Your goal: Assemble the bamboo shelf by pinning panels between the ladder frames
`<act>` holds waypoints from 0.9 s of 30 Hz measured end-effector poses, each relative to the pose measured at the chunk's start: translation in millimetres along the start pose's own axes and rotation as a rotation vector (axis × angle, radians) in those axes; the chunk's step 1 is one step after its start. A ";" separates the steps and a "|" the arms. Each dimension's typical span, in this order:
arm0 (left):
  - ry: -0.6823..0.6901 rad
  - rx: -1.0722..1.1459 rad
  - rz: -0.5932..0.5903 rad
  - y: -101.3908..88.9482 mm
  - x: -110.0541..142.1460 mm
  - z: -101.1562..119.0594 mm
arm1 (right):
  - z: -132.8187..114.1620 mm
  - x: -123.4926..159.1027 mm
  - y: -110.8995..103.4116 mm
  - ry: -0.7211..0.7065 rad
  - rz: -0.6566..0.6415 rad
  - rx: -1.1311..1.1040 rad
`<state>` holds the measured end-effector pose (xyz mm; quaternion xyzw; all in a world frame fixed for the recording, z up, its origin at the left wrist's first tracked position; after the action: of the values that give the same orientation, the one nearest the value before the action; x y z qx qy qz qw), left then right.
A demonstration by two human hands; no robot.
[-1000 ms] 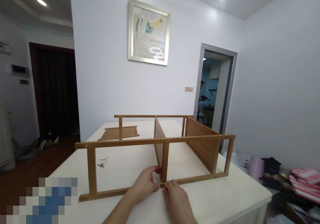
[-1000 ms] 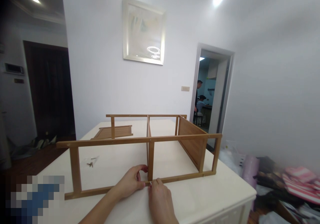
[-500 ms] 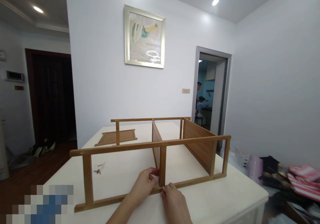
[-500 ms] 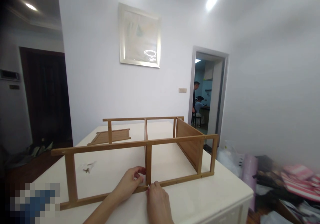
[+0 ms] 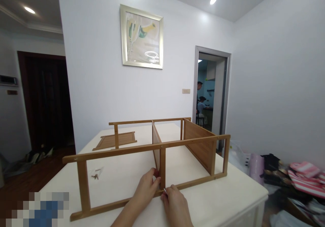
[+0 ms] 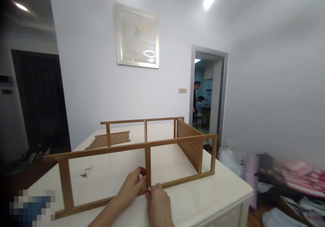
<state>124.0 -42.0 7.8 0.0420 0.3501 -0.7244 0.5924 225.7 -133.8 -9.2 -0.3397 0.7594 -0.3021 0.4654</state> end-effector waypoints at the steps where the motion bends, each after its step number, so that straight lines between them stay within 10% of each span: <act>1: 0.008 -0.003 0.002 -0.6 0.4 0.7 | 0.0 0.1 0.7 -0.004 -0.001 0.000; 27: -0.032 0.076 0.009 -1.0 -2.3 -0.9 | -8.6 1.5 -3.0 -0.054 -0.021 0.018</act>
<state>123.5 -39.5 8.6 0.0544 0.3127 -0.7351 0.5990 218.1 -135.5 -4.3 -0.3515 0.7403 -0.3044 0.4855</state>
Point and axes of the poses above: each hand's wrist, its own x-axis away from the middle knuckle, its own y-axis out of the palm, z = x × y, the point moved 7 cm from there along -x, towards the middle knuckle, and after that the axes turned 14 degrees about z, right-handed, at the moved point
